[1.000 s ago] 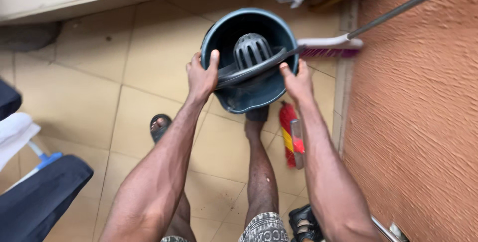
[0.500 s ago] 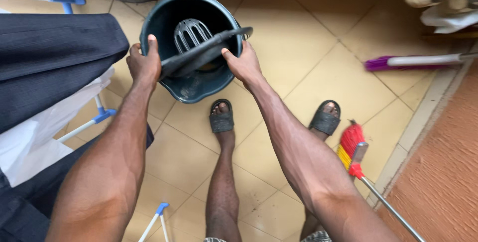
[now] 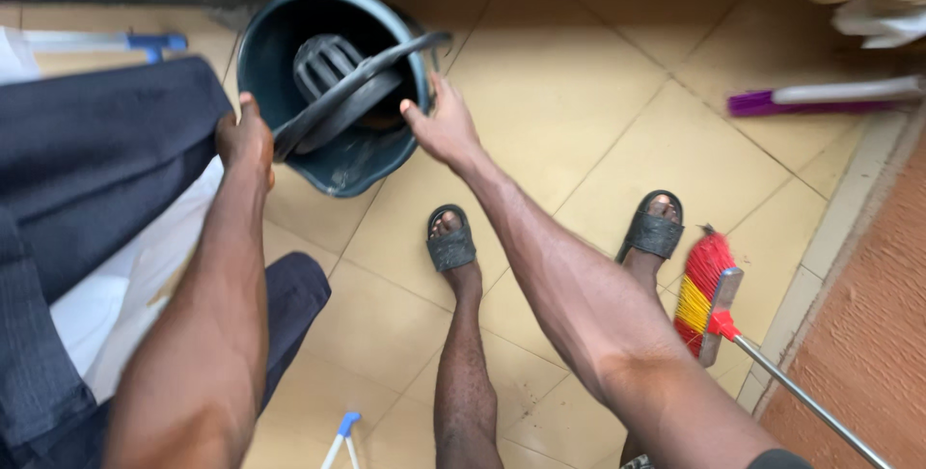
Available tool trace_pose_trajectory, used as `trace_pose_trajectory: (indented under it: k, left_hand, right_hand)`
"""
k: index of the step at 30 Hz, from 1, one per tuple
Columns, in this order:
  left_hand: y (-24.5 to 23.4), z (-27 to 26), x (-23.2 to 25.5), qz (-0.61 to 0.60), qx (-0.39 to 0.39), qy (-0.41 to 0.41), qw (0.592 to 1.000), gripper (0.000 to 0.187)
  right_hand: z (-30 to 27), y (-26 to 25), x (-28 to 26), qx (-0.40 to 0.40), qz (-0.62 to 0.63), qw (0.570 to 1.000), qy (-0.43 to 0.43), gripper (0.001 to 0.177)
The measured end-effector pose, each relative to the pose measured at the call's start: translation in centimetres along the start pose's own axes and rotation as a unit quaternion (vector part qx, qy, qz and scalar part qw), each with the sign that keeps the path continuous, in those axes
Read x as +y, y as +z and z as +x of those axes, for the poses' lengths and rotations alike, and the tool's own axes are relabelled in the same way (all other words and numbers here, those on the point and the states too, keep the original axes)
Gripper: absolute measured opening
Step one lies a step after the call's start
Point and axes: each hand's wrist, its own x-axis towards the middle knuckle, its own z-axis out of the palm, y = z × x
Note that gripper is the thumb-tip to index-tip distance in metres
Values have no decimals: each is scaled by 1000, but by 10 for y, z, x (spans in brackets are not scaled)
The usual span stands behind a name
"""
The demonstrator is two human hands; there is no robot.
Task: The person sweeps a tiled balcony floor using a broom, moving debris toward a doorway. They briefly pause to reposition a pair of shoes before resuming sweeping.
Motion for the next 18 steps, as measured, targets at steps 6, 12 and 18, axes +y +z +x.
trace_pose_trajectory:
  k: [6, 12, 18]
  left_hand:
    - [49, -165, 16, -15, 122, 519, 846, 47]
    - [169, -388, 29, -3, -159, 438, 885, 41]
    - [252, -571, 95, -8, -322, 530, 785, 44]
  right_hand:
    - [-62, -80, 69, 68, 137, 982, 112, 46]
    - [-143, -258, 112, 216, 281, 922, 158, 21]
    - [-181, -512, 103, 447, 93, 889, 37, 13]
